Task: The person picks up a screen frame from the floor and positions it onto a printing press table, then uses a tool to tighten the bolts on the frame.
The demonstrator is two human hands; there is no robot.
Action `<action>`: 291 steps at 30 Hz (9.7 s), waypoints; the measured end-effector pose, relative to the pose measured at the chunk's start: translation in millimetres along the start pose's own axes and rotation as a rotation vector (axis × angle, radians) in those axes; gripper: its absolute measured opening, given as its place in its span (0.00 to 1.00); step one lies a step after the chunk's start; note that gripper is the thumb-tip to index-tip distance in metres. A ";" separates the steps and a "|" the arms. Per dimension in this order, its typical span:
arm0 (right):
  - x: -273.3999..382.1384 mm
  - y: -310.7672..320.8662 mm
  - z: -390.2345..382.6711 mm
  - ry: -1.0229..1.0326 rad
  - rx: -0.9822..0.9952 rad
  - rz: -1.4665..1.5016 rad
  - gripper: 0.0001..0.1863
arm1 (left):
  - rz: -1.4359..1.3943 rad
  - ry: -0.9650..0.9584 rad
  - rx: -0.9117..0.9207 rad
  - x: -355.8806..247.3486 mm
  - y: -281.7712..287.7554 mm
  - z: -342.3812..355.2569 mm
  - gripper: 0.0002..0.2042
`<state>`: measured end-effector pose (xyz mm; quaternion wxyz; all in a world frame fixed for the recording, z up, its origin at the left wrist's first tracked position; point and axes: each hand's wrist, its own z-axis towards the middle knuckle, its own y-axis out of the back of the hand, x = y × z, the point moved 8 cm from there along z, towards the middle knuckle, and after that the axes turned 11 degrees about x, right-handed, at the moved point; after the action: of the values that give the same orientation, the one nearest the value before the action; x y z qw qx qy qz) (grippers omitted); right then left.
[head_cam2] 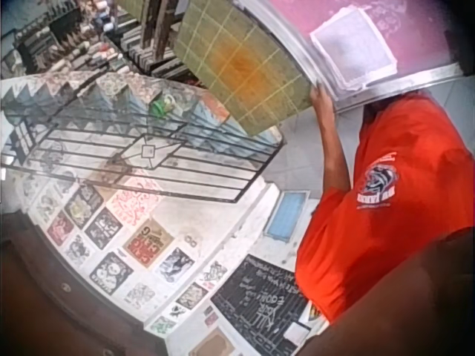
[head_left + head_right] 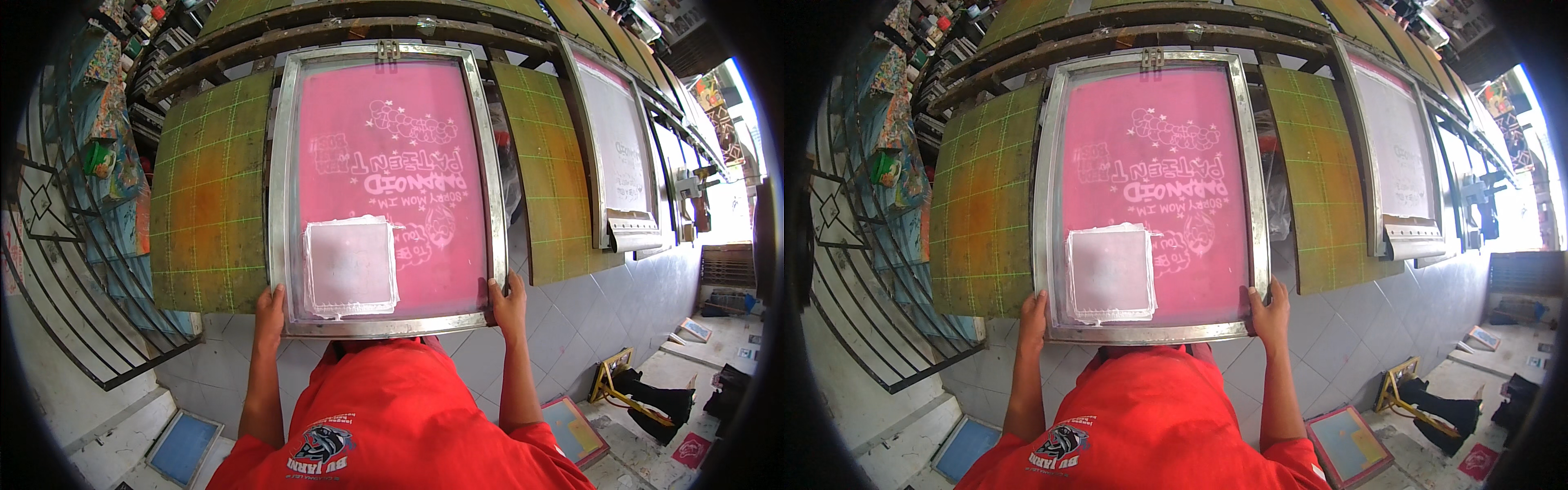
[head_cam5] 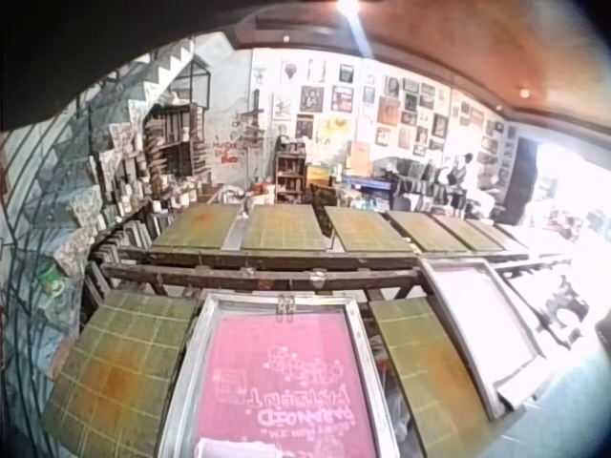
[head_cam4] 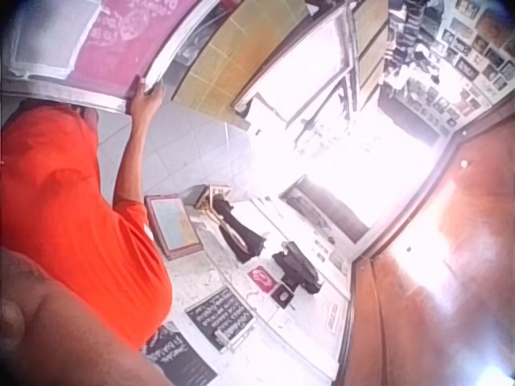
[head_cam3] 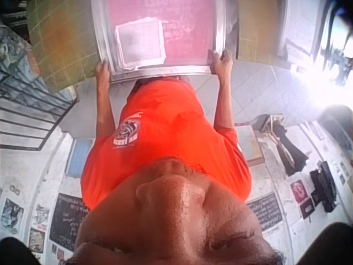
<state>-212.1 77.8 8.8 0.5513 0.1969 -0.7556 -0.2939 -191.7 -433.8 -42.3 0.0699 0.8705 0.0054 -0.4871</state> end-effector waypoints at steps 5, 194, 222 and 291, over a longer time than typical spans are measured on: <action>-5.1 -1.9 1.8 -0.041 0.028 0.015 0.23 | 0.008 -0.018 -0.008 -5.6 -2.0 -2.1 0.22; -18.6 -8.3 72.3 -0.270 0.306 0.514 0.14 | 0.923 -0.267 0.086 -27.2 18.6 -13.7 0.27; -9.5 -8.8 75.1 -0.246 0.269 0.457 0.08 | 0.925 -0.254 0.083 -29.0 18.8 -12.4 0.29; -570.1 -35.2 -424.5 -0.972 -0.071 1.246 0.20 | 0.892 0.240 0.748 195.7 -315.8 -264.1 0.07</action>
<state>369.1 309.4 -330.2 0.2285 -0.4308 -0.8730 -0.0079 110.4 -99.1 -109.0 -0.0447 0.8032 -0.5252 -0.2775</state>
